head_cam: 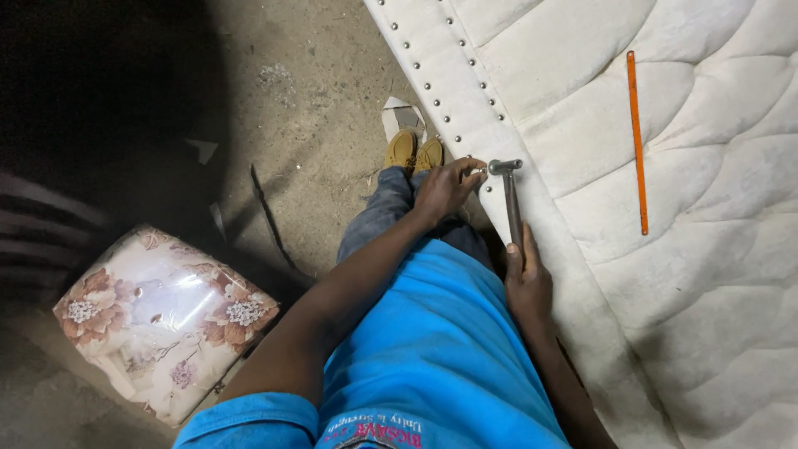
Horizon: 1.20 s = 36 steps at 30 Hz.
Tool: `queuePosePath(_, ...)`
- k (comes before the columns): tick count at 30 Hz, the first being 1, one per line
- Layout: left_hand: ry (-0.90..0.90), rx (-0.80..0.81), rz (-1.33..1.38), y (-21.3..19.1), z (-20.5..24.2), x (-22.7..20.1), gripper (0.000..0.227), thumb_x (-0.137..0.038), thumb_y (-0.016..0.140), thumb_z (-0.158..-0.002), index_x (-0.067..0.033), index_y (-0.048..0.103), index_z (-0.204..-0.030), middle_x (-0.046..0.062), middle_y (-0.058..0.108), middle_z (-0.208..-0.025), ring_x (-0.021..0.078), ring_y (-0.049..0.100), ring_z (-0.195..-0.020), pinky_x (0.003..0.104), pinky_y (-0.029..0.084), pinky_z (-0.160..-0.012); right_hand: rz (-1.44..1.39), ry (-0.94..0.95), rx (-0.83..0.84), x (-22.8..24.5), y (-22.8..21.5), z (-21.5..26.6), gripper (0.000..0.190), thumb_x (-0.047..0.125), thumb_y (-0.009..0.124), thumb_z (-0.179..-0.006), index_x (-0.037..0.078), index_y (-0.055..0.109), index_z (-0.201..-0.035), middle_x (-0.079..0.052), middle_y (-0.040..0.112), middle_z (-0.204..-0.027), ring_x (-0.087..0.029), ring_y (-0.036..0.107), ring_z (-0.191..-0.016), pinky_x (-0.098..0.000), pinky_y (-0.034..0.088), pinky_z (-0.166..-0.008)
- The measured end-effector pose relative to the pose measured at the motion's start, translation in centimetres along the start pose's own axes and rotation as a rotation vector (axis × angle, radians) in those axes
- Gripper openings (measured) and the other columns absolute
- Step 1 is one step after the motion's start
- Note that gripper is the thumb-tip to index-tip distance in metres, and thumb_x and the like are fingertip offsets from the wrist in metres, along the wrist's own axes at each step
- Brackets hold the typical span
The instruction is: Hammering decorative metal studs into the border of a tufted headboard
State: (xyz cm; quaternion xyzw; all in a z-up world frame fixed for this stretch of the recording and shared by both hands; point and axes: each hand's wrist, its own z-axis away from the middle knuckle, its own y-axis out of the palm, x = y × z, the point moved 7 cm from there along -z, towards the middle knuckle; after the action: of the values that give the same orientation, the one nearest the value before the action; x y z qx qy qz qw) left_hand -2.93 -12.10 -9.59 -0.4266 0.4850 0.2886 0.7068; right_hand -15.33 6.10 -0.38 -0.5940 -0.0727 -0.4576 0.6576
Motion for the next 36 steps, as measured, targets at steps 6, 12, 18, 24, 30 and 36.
queuePosePath(6, -0.005, 0.02, -0.026, 0.5, -0.5, 1.1, 0.028, -0.035, 0.069, -0.097, -0.0261, 0.072, -0.123, 0.017, 0.078, -0.088, 0.0393, 0.074, -0.077, 0.045, 0.058, -0.066, -0.013, -0.012, -0.049, 0.6, -0.3, 0.8, 0.06, 0.044, 0.04, -0.114, 0.014, 0.037, -0.165, -0.023, 0.052, -0.154, -0.042, 0.058, -0.13, -0.0585, 0.05, -0.103)
queuePosePath(12, -0.025, 0.046, 0.004, 1.1, -0.9, 2.4, 0.031, -0.034, 0.07, -0.097, -0.027, 0.07, -0.127, 0.015, 0.078, -0.092, 0.0378, 0.074, -0.076, 0.046, 0.057, -0.065, -0.08, 0.043, -0.015, 1.4, -0.9, 1.1, 0.061, 0.049, 0.039, -0.112, 0.017, 0.039, -0.164, -0.021, 0.055, -0.152, -0.04, 0.058, -0.13, -0.0581, 0.05, -0.103)
queuePosePath(18, -0.179, 0.115, 0.042, 0.3, 0.1, 3.7, 0.05, -0.027, 0.074, -0.092, -0.0349, 0.054, -0.137, 0.009, 0.067, -0.074, 0.0353, 0.072, -0.077, 0.045, 0.055, -0.073, -0.003, 0.004, -0.027, -0.4, 0.5, -0.1, 0.056, 0.044, 0.045, -0.112, 0.017, 0.046, -0.16, -0.025, 0.061, -0.142, -0.045, 0.062, -0.124, -0.061, 0.052, -0.099)
queuePosePath(24, -0.286, 0.032, 0.079, 0.0, 0.2, 5.7, 0.031, -0.037, 0.073, -0.092, -0.0259, 0.063, -0.119, 0.007, 0.069, -0.073, 0.0308, 0.074, -0.079, 0.043, 0.056, -0.074, -0.133, -0.128, -0.253, -0.7, -1.6, 1.0, 0.058, 0.043, 0.046, -0.113, 0.014, 0.041, -0.164, -0.022, 0.056, -0.15, -0.038, 0.057, -0.132, -0.0537, 0.049, -0.104)
queuePosePath(30, -0.303, 0.089, 0.166, 0.6, 0.1, 5.7, 0.025, -0.037, 0.073, -0.093, -0.0215, 0.069, -0.111, 0.004, 0.066, -0.068, 0.0238, 0.071, -0.073, 0.038, 0.057, -0.07, -0.071, 0.089, 0.018, -1.1, -0.1, 0.3, 0.058, 0.046, 0.048, -0.109, 0.021, 0.045, -0.161, -0.021, 0.057, -0.149, -0.043, 0.058, -0.13, -0.0598, 0.049, -0.105)
queuePosePath(36, -0.294, 0.135, 0.148, 2.2, -0.2, 7.8, 0.025, -0.034, 0.07, -0.094, -0.0153, 0.071, -0.11, 0.011, 0.072, -0.073, 0.026, 0.074, -0.075, 0.04, 0.058, -0.067, 0.064, 0.127, 0.042, -2.9, 1.3, -0.5, 0.059, 0.05, 0.049, -0.108, 0.022, 0.047, -0.159, -0.027, 0.067, -0.131, -0.047, 0.063, -0.12, -0.0655, 0.05, -0.103)
